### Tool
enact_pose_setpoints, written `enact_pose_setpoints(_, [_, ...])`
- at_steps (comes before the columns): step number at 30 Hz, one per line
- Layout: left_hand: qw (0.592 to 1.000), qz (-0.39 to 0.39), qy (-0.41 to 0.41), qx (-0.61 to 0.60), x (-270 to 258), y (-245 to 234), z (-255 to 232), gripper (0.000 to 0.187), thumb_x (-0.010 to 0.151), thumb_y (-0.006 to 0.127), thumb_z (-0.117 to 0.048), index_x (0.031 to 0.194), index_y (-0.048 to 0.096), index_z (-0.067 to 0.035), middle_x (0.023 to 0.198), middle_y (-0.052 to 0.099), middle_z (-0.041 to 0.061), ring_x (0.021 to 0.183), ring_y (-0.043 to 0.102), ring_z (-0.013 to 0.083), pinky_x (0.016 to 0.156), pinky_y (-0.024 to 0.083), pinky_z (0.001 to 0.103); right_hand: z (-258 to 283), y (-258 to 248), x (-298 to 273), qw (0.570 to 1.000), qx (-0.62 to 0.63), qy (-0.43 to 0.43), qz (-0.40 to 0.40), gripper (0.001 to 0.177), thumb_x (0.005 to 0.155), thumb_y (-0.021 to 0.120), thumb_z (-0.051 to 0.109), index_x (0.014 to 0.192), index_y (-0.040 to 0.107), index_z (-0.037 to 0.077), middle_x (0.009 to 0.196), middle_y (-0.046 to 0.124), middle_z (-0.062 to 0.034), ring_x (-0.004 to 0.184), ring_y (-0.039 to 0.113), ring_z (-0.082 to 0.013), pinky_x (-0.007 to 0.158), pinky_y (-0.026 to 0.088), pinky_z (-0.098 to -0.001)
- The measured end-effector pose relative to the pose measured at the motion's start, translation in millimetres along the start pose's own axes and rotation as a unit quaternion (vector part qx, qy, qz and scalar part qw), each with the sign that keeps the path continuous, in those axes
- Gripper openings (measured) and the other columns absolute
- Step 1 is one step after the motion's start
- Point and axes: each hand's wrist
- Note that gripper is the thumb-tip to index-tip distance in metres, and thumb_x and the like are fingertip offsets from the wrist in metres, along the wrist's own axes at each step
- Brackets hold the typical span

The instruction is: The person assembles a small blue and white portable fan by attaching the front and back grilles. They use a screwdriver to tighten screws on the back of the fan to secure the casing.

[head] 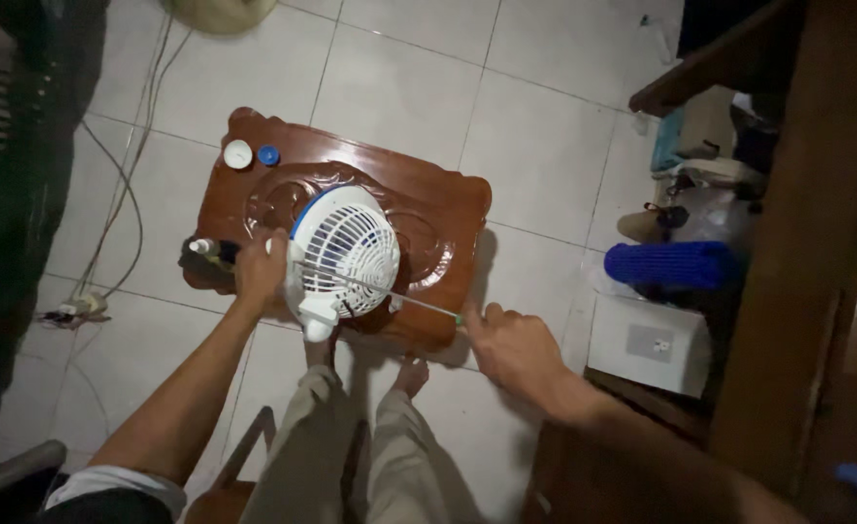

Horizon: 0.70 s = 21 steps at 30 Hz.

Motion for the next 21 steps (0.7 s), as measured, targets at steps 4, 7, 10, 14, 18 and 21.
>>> enact_pose_setpoints(4, [0.999,-0.025,0.038,-0.007,-13,0,-9,0.044,0.105,0.052,-0.037,0.12,0.07,0.0,0.107,0.07,0.032,0.101,0.067,0.0506,0.092,0.05,0.054,-34,3,15,0.817,0.422,0.289,0.267,0.031,0.097,0.063,0.035,0.095,0.068,0.005,0.055,0.043,0.0,0.042,0.035,-0.0138,0.038,0.029,-0.0327])
enact_pose_setpoints(7, [0.999,-0.037,0.018,-0.014,-20,-1,-14,0.044,0.104,0.052,-0.036,0.117,0.07,0.001,0.105,0.07,0.032,0.099,0.067,0.0507,0.09,0.052,0.053,-52,0,23,0.64,0.564,0.365,0.374,0.028,0.098,0.067,0.033,0.097,0.067,0.005,0.056,0.042,0.0017,0.041,0.029,-0.0089,0.035,0.021,-0.0294])
enact_pose_setpoints(10, [0.999,-0.044,-0.008,0.001,-25,-1,-25,0.045,0.104,0.053,-0.038,0.116,0.071,0.002,0.102,0.07,0.032,0.097,0.068,0.0508,0.09,0.053,0.052,-70,2,26,0.655,0.576,0.329,0.362,0.024,0.095,0.075,0.026,0.101,0.063,0.006,0.063,0.05,-0.0013,0.044,0.033,-0.0107,0.038,0.023,-0.0309])
enact_pose_setpoints(14, [0.998,-0.053,-0.024,0.011,-27,-1,-44,0.044,0.104,0.054,-0.039,0.116,0.073,-0.001,0.103,0.071,0.03,0.098,0.068,0.0503,0.092,0.052,0.052,-81,3,13,0.923,0.38,-0.055,0.03,0.019,0.087,0.071,0.014,0.101,0.062,0.004,0.075,0.061,-0.0049,0.063,0.059,-0.0137,0.055,0.048,-0.0305])
enact_pose_setpoints(18, [1.0,-0.025,0.011,-0.003,-31,-4,-51,0.043,0.104,0.053,-0.038,0.118,0.069,-0.001,0.108,0.071,0.028,0.102,0.067,0.0479,0.09,0.051,0.05,-70,-2,-4,0.995,-0.012,-0.064,-0.078,0.03,0.088,0.067,0.023,0.111,0.065,0.004,0.074,0.062,-0.0105,0.069,0.062,-0.0294,0.054,0.05,-0.0441])
enact_pose_setpoints(21, [0.999,-0.025,0.034,-0.029,-43,-2,-52,0.041,0.104,0.051,-0.035,0.119,0.067,0.0,0.11,0.071,0.028,0.103,0.066,0.0475,0.089,0.05,0.05,-80,4,-4,0.995,-0.052,-0.052,-0.071,0.028,0.089,0.065,0.023,0.11,0.065,0.004,0.075,0.062,-0.0105,0.068,0.063,-0.0302,0.057,0.05,-0.0455])
Point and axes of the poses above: each hand's wrist, its own x-axis towards the middle knuckle, its own y-axis out of the palm, z = x × y
